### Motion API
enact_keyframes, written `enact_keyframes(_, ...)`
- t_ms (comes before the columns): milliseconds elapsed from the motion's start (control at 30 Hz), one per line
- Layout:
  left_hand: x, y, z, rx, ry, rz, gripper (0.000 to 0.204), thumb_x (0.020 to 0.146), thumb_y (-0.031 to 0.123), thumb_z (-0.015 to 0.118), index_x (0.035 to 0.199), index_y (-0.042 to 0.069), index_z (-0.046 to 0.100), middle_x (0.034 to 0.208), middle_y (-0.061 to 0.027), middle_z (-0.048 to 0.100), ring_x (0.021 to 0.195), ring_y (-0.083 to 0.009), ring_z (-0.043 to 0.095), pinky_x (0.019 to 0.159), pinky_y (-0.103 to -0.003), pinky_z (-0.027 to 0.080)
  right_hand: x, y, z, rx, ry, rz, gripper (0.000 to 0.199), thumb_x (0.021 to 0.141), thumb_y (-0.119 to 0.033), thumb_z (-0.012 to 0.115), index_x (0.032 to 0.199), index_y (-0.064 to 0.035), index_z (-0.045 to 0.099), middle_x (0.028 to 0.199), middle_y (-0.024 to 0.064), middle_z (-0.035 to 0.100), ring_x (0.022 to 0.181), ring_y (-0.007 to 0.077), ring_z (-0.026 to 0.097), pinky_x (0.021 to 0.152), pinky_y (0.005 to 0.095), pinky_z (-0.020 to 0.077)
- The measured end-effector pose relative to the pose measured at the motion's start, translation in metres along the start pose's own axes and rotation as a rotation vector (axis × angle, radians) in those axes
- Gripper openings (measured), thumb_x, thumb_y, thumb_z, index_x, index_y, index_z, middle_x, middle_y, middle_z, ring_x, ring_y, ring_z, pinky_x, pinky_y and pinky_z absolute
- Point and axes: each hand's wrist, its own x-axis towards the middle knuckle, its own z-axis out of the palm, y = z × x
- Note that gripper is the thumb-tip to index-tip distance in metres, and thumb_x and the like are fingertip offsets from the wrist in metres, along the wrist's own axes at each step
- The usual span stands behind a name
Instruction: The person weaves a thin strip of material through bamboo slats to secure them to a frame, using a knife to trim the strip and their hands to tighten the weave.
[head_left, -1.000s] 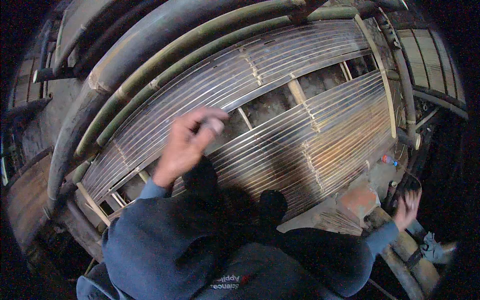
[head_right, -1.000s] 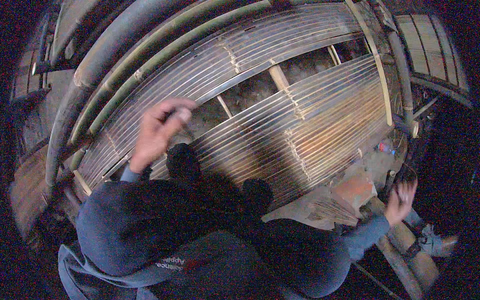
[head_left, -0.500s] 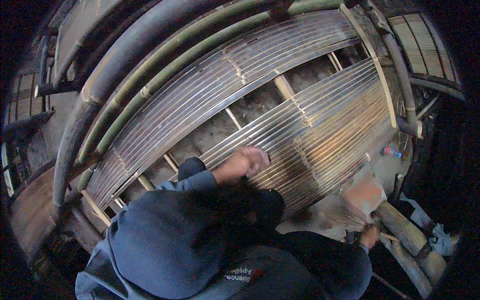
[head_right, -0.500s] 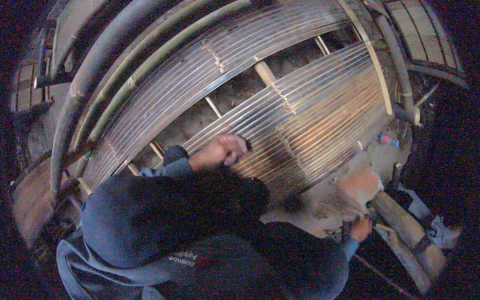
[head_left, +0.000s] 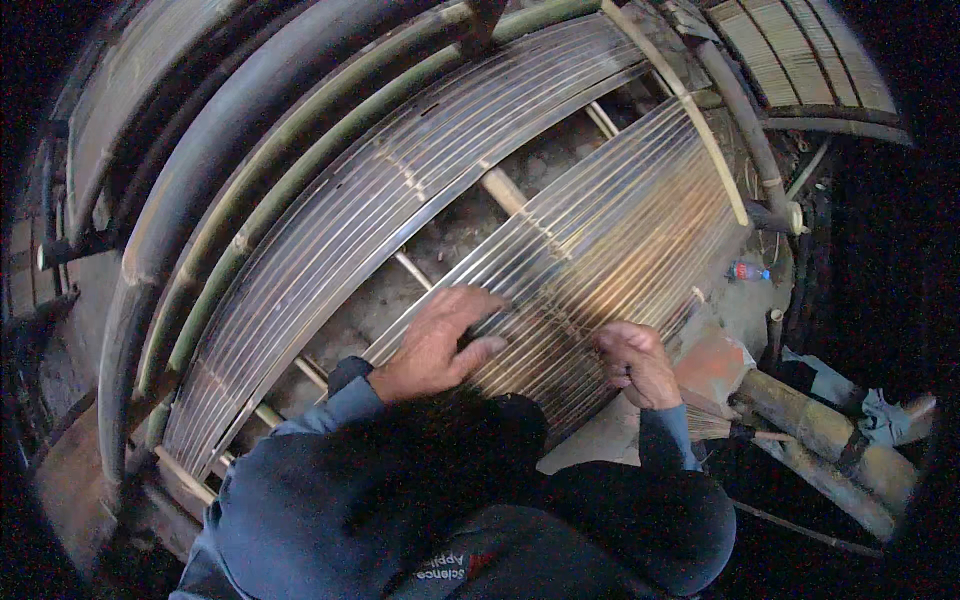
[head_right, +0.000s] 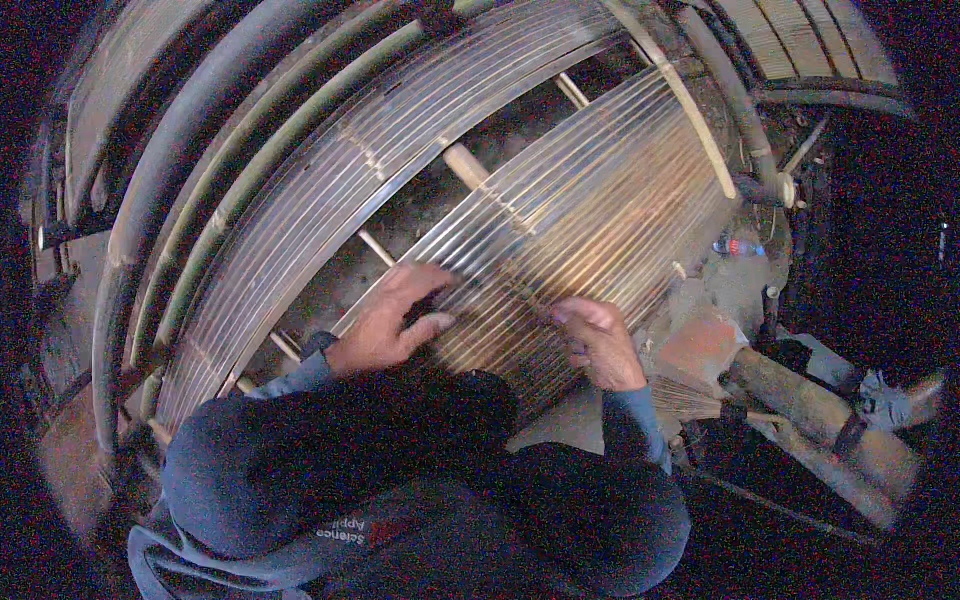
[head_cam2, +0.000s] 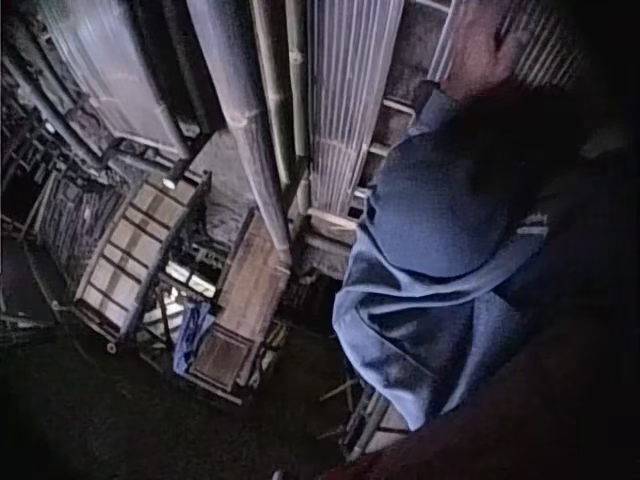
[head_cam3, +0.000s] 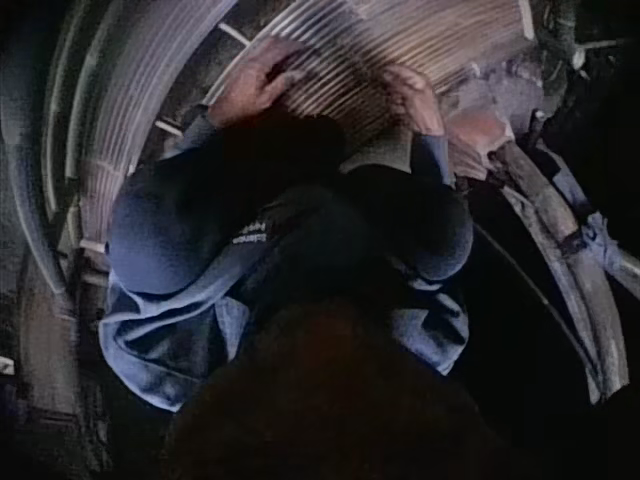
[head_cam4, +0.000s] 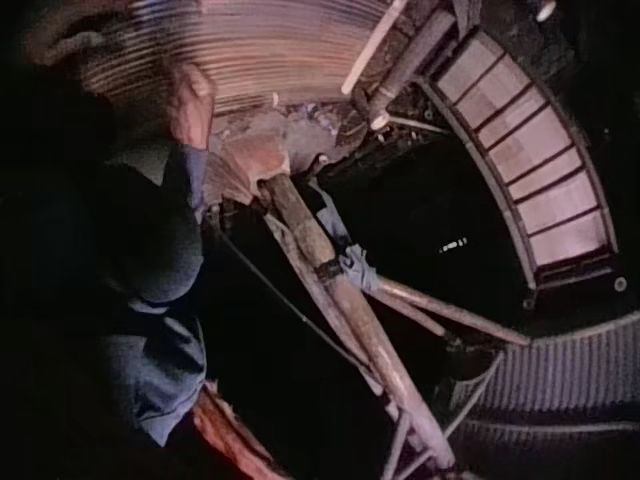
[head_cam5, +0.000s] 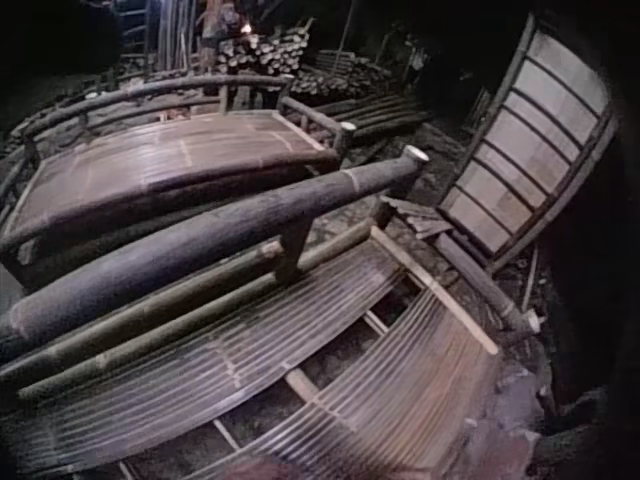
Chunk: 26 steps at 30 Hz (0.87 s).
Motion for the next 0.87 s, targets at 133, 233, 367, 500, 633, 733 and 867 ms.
enact_keyframes(133, 0.014, -0.017, 0.015, 0.172, -0.009, 0.001, 0.038, 0.093, 0.029, 0.067, 0.124, 0.006, 0.065, 0.115, -0.0181, 0.065, 0.11, -0.0359, 0.06, 0.101, -0.047, 0.041, -0.014, -0.002, -0.03, 0.301, 0.152, -0.312, 0.016, 0.102, -0.015, 0.057, 0.1, -0.0006, 0.064, 0.093, 0.0063, 0.064, 0.083, 0.0154, 0.061, 0.08, 0.0359, 0.0539)
enact_keyframes(233, 0.012, -0.023, 0.031, 0.086, -0.011, -0.073, 0.026, 0.095, 0.028, 0.066, 0.104, 0.004, 0.069, 0.097, -0.0176, 0.068, 0.098, -0.0355, 0.063, 0.095, -0.047, 0.043, -0.009, -0.018, -0.014, 0.653, 0.232, -0.494, 0.017, 0.105, -0.016, 0.055, 0.097, -0.0021, 0.059, 0.095, 0.009, 0.058, 0.095, 0.023, 0.06, 0.103, 0.0528, 0.0481)
enact_keyframes(367, 0.014, -0.01, 0.037, -0.011, -0.004, -0.277, 0.035, 0.097, 0.03, 0.065, 0.077, 0.002, 0.067, 0.074, -0.0196, 0.065, 0.074, -0.0372, 0.064, 0.083, -0.048, 0.047, -0.014, -0.016, -0.044, 0.66, 0.05, -0.505, 0.017, 0.106, -0.02, 0.055, 0.096, -0.0058, 0.057, 0.08, 0.0028, 0.051, 0.079, 0.0172, 0.054, 0.093, 0.0469, 0.0507)
enact_keyframes(500, -0.002, -0.016, 0.051, 0.03, 0.058, -0.262, 0.028, 0.094, 0.02, 0.069, 0.076, -0.001, 0.067, 0.064, -0.017, 0.061, 0.057, -0.029, 0.06, 0.061, -0.042, 0.047, -0.024, -0.003, -0.06, 0.399, 0.119, -0.405, 0.019, 0.105, -0.022, 0.058, 0.093, -0.0076, 0.058, 0.066, -0.002, 0.045, 0.06, 0.0092, 0.045, 0.068, 0.0331, 0.0499)
enact_keyframes(633, 0.006, -0.008, 0.022, -0.29, 0.184, -0.214, 0.027, 0.095, 0.024, 0.068, 0.087, -0.002, 0.065, 0.083, -0.0193, 0.065, 0.079, -0.0332, 0.064, 0.078, -0.044, 0.05, -0.01, -0.019, -0.035, 0.041, 0.212, -0.357, 0.02, 0.104, -0.021, 0.059, 0.109, -0.0027, 0.065, 0.07, -0.0004, 0.054, 0.06, 0.0076, 0.046, 0.061, 0.0285, 0.0459)
enact_keyframes(733, -0.016, -0.042, 0.006, -0.071, 0.542, -0.28, 0.018, 0.094, 0.017, 0.068, 0.101, 0.0, 0.065, 0.092, -0.0142, 0.063, 0.087, -0.0285, 0.063, 0.08, -0.039, 0.049, 0.025, -0.047, 0.005, -0.557, 0.059, -0.336, 0.034, 0.102, -0.018, 0.06, 0.132, -0.0023, 0.062, 0.078, 0.0018, 0.062, 0.068, 0.0086, 0.053, 0.067, 0.0288, 0.0486)
enact_keyframes(867, -0.045, -0.084, -0.004, -0.206, 0.473, -0.724, 0.02, 0.093, 0.019, 0.069, 0.109, 0.006, 0.069, 0.101, -0.0165, 0.069, 0.092, -0.0257, 0.064, 0.083, -0.034, 0.049, 0.096, -0.053, 0.082, -0.755, -0.443, -0.426, 0.056, 0.099, -0.021, 0.065, 0.152, -0.0148, 0.049, 0.121, 0.0154, 0.068, 0.09, 0.0126, 0.06, 0.087, 0.03, 0.0509)
